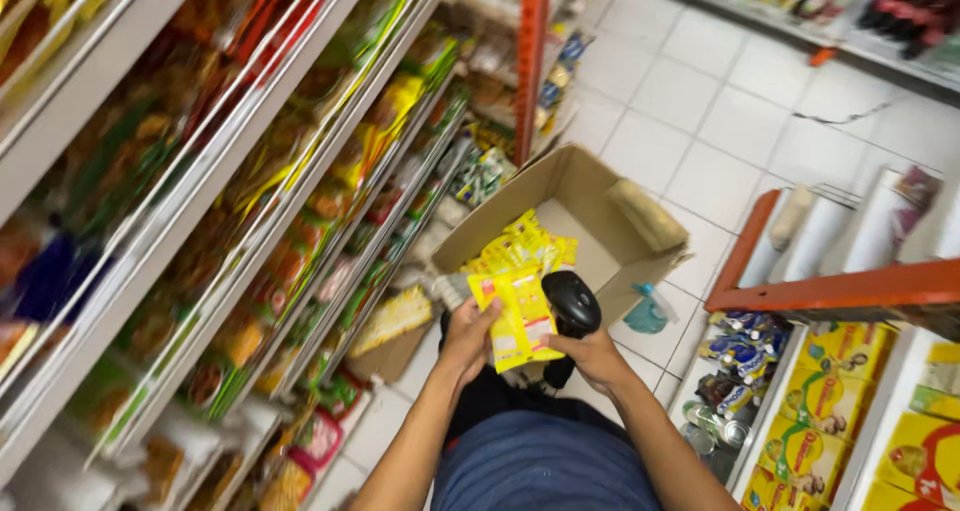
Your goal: The person uses a handheld barcode scanner to scan several small yellow and orange packets of food seasoning. The person picks up individual packets from a cardboard box on the floor, scans them, and then places them back onto a store shelf.
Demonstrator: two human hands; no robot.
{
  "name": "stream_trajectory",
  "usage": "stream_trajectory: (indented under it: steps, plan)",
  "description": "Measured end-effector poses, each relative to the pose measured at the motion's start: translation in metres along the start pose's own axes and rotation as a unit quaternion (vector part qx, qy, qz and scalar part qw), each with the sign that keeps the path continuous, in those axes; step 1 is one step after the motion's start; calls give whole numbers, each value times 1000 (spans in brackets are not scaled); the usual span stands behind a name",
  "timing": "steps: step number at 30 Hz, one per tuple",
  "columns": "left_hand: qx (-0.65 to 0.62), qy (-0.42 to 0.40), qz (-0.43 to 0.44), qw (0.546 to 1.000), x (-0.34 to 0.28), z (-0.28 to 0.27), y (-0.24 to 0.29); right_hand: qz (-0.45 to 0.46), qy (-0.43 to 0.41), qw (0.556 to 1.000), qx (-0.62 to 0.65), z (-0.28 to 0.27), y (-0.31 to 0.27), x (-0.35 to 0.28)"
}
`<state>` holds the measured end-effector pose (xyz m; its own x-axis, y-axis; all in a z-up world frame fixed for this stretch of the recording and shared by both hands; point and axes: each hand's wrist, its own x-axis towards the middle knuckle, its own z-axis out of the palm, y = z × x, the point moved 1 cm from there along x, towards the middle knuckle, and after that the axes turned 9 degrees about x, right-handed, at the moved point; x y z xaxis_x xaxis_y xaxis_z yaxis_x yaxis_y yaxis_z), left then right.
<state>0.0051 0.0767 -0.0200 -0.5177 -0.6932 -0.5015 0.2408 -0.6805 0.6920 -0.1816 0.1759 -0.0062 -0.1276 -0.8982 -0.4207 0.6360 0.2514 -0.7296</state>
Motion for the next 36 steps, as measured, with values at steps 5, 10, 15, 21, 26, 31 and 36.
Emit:
stream_trajectory:
  steps: [5,10,15,21,26,31,36]
  plan:
    - [11,53,-2,999,-34,-28,-28,70,-55,986,-144,10,13,20]
    - [-1,176,59,983,-63,-70,-38,45,-66,961,-265,10,43,52]
    - [-120,251,35,960,-78,-94,-33,-86,-57,907,-409,36,68,91]
    - [-131,245,88,957,-74,-100,-30,-104,-59,880,-459,43,83,101]
    - [3,242,153,958,-63,-86,-29,-22,6,983,-183,33,34,70]
    - [64,221,149,962,-39,-41,-25,-90,-29,967,-237,49,16,21]
    - [130,113,248,953,-40,15,-14,-139,-37,934,-326,68,-1,15]
